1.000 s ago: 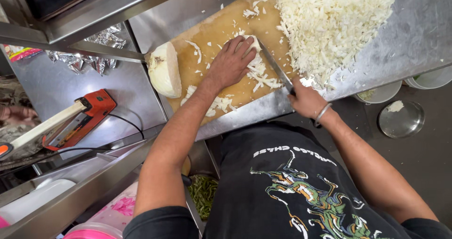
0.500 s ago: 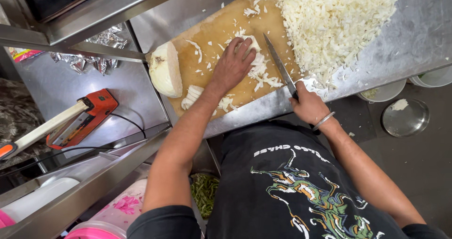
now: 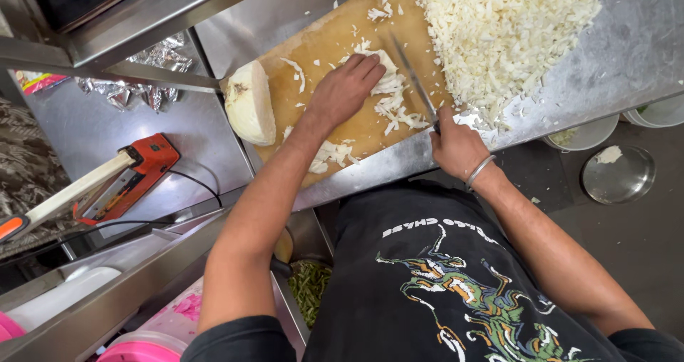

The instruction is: The person slices a large white cabbage into thin strips and then dices it into small pieces on a wooden cutting board. They repeatedly gather the chopped pieces and push them to the side to clear space for continued chopping.

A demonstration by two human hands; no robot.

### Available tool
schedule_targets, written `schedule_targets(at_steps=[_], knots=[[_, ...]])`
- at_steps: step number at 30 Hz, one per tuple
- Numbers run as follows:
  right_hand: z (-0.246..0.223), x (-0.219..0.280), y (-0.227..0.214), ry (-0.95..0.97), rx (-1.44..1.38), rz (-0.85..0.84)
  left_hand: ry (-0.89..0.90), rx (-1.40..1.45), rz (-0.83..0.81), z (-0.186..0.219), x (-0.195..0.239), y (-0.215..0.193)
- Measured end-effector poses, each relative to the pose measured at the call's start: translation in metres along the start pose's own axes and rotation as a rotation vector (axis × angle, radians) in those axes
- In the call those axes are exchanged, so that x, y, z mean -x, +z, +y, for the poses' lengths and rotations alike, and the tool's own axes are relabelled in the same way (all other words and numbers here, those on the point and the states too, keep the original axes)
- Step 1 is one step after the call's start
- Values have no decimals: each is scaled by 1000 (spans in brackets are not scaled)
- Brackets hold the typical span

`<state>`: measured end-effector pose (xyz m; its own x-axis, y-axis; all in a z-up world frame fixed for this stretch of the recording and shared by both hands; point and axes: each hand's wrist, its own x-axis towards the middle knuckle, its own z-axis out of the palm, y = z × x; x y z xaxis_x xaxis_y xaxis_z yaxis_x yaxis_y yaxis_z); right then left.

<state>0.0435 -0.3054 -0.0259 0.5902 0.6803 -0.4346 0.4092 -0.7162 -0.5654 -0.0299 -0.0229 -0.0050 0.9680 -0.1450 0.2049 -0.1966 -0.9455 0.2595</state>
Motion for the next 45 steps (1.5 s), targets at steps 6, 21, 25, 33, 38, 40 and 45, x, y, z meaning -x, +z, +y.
schedule_targets(at_steps=[6,21,25,33,38,40,45], knots=[[-26,-11,-12,-90,65,6,143,-106,-94,-20,-25,2],[-51,-29,6,-63,30,-6,165,-68,-62,-24,-25,7],[-44,-20,-13,-60,25,-8,153,3,-28,-25,-25,6],[-43,-30,17,-90,53,27,163,-13,-23,-36,-17,15],[-30,-49,36,-94,60,-16,163,-49,12,-39,-13,10],[-22,-28,32,-144,50,23,125,-31,-72,-25,-8,15],[-32,-27,26,71,124,-127,70,-8,-44,-24,-7,16]])
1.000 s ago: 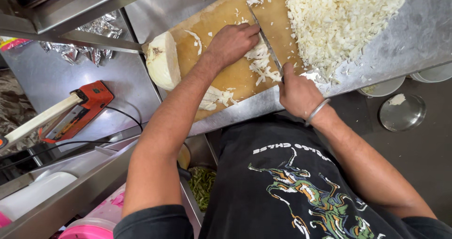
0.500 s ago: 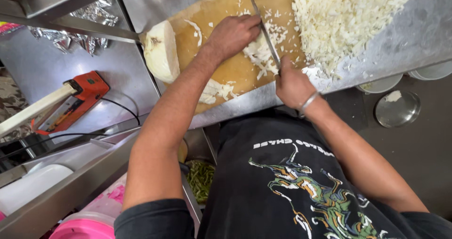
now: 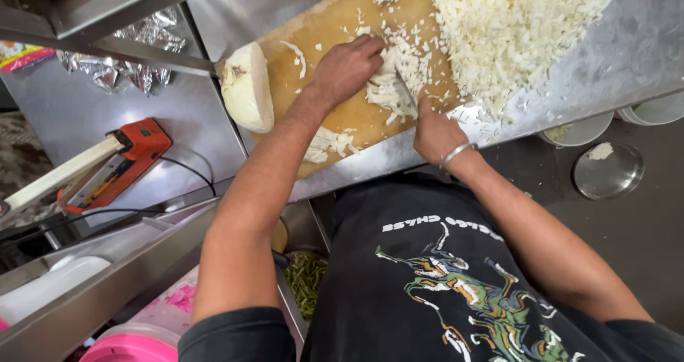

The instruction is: The person slices a large white cabbage into thin strips and then dices it into small pieces on a wooden cutting board. They repeatedly gather the chopped pieces and push them to the side to clear space for continued chopping.

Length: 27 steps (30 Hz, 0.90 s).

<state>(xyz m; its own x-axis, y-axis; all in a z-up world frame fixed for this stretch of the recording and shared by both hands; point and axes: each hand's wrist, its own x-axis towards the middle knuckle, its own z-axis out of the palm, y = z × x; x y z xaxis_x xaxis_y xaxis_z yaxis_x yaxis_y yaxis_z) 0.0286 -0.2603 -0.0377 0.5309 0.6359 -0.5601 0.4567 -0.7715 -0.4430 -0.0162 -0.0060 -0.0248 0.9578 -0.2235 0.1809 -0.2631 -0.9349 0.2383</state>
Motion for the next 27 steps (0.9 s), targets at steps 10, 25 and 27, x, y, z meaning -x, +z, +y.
schedule_targets(at_steps=[10,25,27], knots=[[41,-26,-20,-218,-113,98,-76,-40,10,16,16,2],[20,7,-26,-38,-292,-25,-268,248,43,38,46,-14],[17,0,-34,-40,-410,-19,-213,336,85,52,36,-5]])
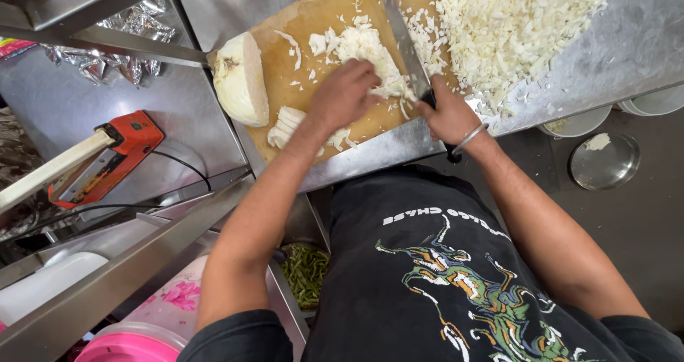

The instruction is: The person slices a large white cabbage into thin strips and then dices it into small pieces on a wooden cutting board. They repeatedly gather the chopped pieces and push them to the side to clear space for continued chopping.

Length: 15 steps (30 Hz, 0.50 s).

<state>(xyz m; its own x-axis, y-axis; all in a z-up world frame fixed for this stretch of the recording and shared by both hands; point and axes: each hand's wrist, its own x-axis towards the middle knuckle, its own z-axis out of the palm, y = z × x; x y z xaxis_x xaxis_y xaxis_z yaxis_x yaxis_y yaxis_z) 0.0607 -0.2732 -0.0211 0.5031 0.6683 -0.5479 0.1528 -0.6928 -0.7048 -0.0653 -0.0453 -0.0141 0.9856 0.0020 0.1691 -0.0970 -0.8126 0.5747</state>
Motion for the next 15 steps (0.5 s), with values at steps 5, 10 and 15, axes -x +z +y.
schedule_targets(at_steps=[5,10,15], knots=[[-5,-4,-12,-18,-306,-54,114,-60,41,29,-3,41],[-2,-4,-10,43,-457,-135,131,-220,67,25,1,56],[5,-2,-16,12,-391,-56,115,-233,10,25,8,59]])
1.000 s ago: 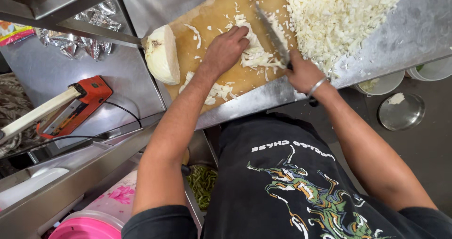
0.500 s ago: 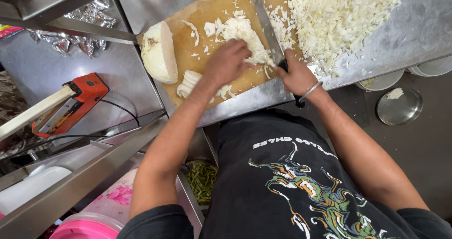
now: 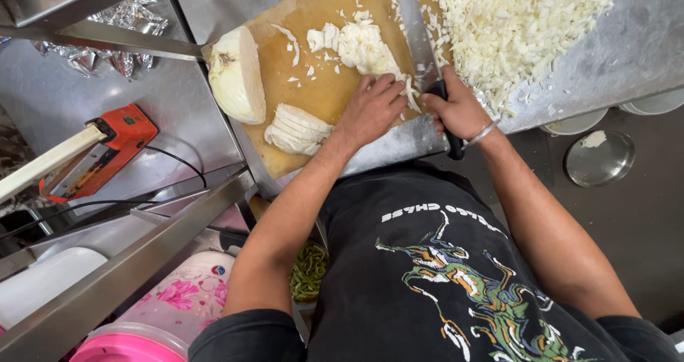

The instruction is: The person slices a large white cabbage into thin strips and then dices it into small pieces on a wooden cutting board. They repeatedly gather the chopped pieces and push them to the side to clear space for continued chopping.

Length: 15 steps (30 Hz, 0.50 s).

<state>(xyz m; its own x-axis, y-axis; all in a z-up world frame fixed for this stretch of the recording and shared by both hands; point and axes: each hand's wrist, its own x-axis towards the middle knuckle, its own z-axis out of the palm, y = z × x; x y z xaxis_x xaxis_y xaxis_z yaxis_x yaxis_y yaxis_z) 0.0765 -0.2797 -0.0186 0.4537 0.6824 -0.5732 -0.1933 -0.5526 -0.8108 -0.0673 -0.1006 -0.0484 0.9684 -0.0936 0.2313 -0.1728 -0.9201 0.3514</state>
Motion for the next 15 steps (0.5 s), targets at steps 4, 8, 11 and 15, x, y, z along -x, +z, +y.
schedule_targets(at_steps=[4,8,11,15], knots=[[8,3,-14,-194,612,128,49,23,97,8,0,5],[29,6,-15,-126,671,40,-18,-45,-76,14,-2,18],[38,10,-23,-37,655,102,-112,-73,-139,12,3,24],[37,25,-37,-2,667,221,-306,-114,-1,25,15,21]])
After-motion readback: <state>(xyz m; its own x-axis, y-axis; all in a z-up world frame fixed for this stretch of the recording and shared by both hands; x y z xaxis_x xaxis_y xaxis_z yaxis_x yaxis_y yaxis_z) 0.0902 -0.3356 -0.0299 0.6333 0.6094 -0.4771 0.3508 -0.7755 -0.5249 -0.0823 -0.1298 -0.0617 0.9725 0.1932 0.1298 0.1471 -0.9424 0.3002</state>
